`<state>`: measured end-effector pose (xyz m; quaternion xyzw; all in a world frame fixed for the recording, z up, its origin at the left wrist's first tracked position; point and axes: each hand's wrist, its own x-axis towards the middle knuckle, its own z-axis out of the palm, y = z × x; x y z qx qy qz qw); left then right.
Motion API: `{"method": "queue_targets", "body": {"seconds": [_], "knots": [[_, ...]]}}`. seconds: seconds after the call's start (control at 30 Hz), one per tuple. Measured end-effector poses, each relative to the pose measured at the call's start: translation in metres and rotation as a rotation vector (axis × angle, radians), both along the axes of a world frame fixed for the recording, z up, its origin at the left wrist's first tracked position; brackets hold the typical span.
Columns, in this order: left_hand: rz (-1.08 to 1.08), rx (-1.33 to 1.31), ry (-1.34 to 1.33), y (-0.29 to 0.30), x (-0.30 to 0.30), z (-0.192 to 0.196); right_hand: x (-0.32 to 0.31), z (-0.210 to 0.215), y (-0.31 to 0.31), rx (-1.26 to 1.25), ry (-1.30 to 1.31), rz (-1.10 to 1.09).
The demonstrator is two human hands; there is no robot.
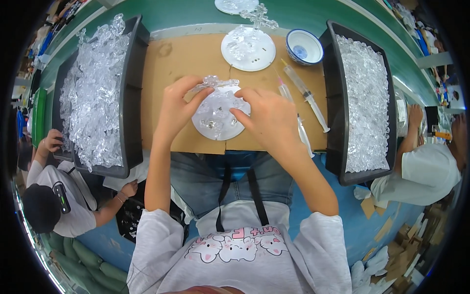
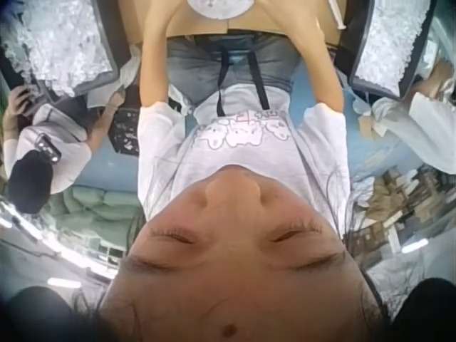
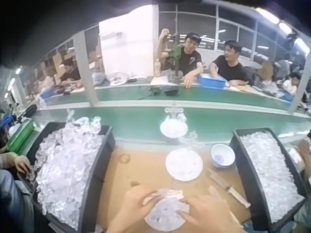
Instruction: Assemble decorative crystal-like components on a base plate using a syringe to apply adhesive on an industrial assembly line.
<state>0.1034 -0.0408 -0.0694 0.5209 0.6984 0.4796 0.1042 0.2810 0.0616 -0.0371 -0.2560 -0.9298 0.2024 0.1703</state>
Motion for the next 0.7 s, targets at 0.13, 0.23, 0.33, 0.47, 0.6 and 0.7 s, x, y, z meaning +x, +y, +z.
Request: {"method": "queue_targets", "body": {"seconds": [0.13,0.23,0.33,0.47,0.6,0.7], "knots": [[0.025,0.052,0.001,-0.004,-0.004,-0.007,-0.009,-0.007,-0.002,0.046,-0.010,0.038],[-0.007,0.085,-0.013,-0.005,-0.005,-0.016,-0.014,-0.017,-0.003,0.007,-0.005,-0.006],[-0.021,0.173,-0.083,0.001,0.002,-0.026,-0.009,-0.027,-0.001,-0.013,-0.035,-0.025],[0.021,0.182,-0.073,0.003,0.005,-0.028,-0.011,-0.025,0.000,0.003,-0.077,-0.015],[0.036,0.194,-0.045,0.004,0.006,-0.034,-0.016,-0.023,-0.006,0.032,-0.112,-0.031],[0.027,0.192,-0.039,0.004,0.005,-0.032,-0.019,-0.022,-0.006,0.011,-0.101,-0.054]]}}
